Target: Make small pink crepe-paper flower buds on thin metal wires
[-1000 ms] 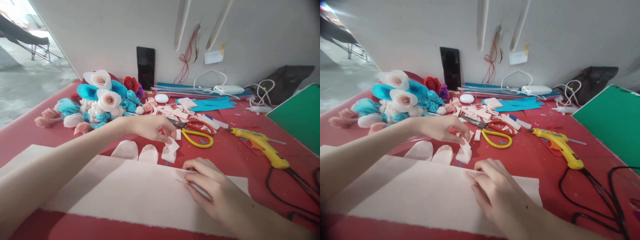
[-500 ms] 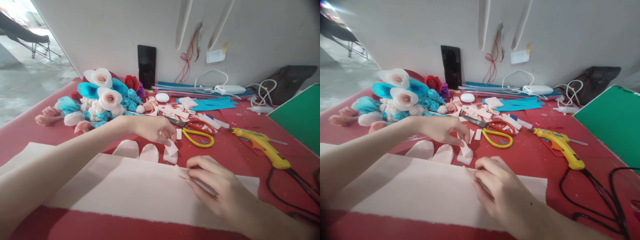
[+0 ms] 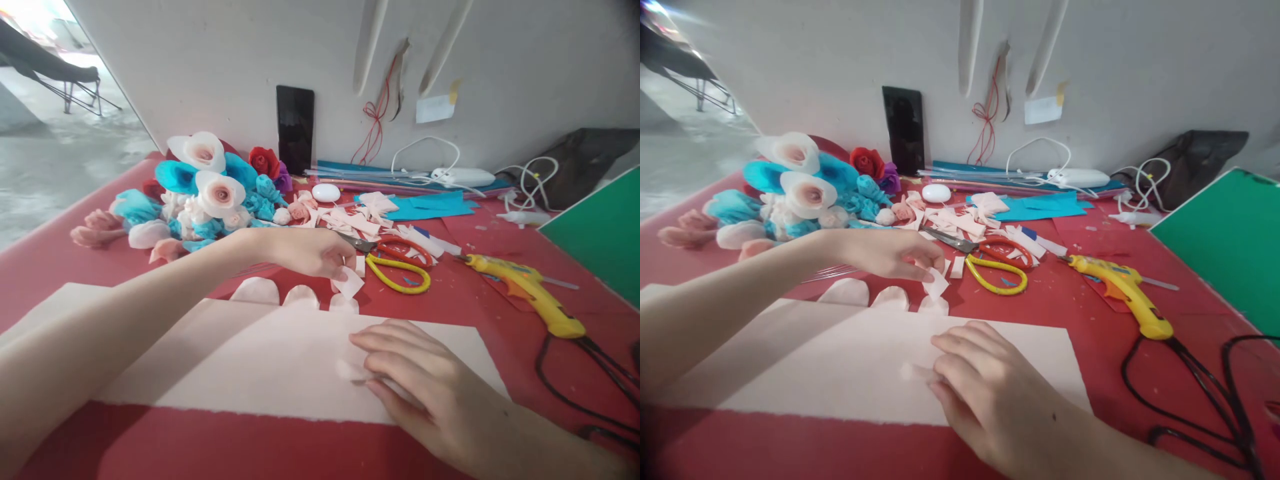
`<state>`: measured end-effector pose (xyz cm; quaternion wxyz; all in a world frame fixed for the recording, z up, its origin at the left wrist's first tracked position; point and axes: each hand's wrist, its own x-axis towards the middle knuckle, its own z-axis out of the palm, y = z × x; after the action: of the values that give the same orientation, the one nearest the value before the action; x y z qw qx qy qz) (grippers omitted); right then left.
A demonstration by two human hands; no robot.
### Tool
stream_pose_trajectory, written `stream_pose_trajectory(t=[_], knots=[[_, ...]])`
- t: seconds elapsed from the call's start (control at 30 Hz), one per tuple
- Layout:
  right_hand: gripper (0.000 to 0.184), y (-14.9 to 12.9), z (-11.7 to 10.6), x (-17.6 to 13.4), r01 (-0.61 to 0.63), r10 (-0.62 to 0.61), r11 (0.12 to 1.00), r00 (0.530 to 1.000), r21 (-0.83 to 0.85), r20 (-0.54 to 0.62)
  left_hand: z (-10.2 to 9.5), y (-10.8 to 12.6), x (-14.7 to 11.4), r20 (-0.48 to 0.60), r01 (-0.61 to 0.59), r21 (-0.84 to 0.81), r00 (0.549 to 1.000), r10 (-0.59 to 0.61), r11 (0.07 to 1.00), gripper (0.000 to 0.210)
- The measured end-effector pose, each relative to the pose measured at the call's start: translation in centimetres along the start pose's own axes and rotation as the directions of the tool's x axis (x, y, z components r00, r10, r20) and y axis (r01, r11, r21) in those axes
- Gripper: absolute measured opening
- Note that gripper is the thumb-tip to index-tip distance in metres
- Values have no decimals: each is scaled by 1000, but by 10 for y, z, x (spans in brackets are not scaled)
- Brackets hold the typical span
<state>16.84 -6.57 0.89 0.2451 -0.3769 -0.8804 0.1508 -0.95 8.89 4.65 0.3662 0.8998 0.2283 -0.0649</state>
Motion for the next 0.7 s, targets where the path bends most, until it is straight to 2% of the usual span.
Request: stream_pose_trajectory(t=[0.13, 0.27, 0.4, 0.47, 0.53, 0.6, 0.7], knots=[[22, -2, 3, 1, 19, -18, 1000, 999, -14, 32, 0, 3, 0, 30, 15, -25, 999, -14, 1000, 18], [21, 0, 4, -1, -42, 44, 999, 996, -24, 73, 0, 5, -1, 52, 30, -71, 998, -26, 997, 15], [17, 2, 3, -3, -76, 74, 997, 993, 21, 96, 0, 6, -1, 27, 29, -103, 999, -26, 994, 12], [14, 3, -1, -2, -99, 95, 992, 994, 84, 45, 0, 7, -1, -8, 19, -126, 1000, -20, 992, 11], [11, 4, -8, 0, -135, 147, 979, 986, 153, -73, 0, 10, -1, -55, -5, -162, 998, -4, 987, 12], [9, 6, -16, 2, -180, 217, 965, 956, 191, -197, 1, 15, -2, -110, -46, -208, 994, 24, 977, 14], [8, 9, -26, 5, -187, 240, 964, 917, 187, -319, 2, 26, -4, -193, -123, -335, 979, 59, 934, 14]])
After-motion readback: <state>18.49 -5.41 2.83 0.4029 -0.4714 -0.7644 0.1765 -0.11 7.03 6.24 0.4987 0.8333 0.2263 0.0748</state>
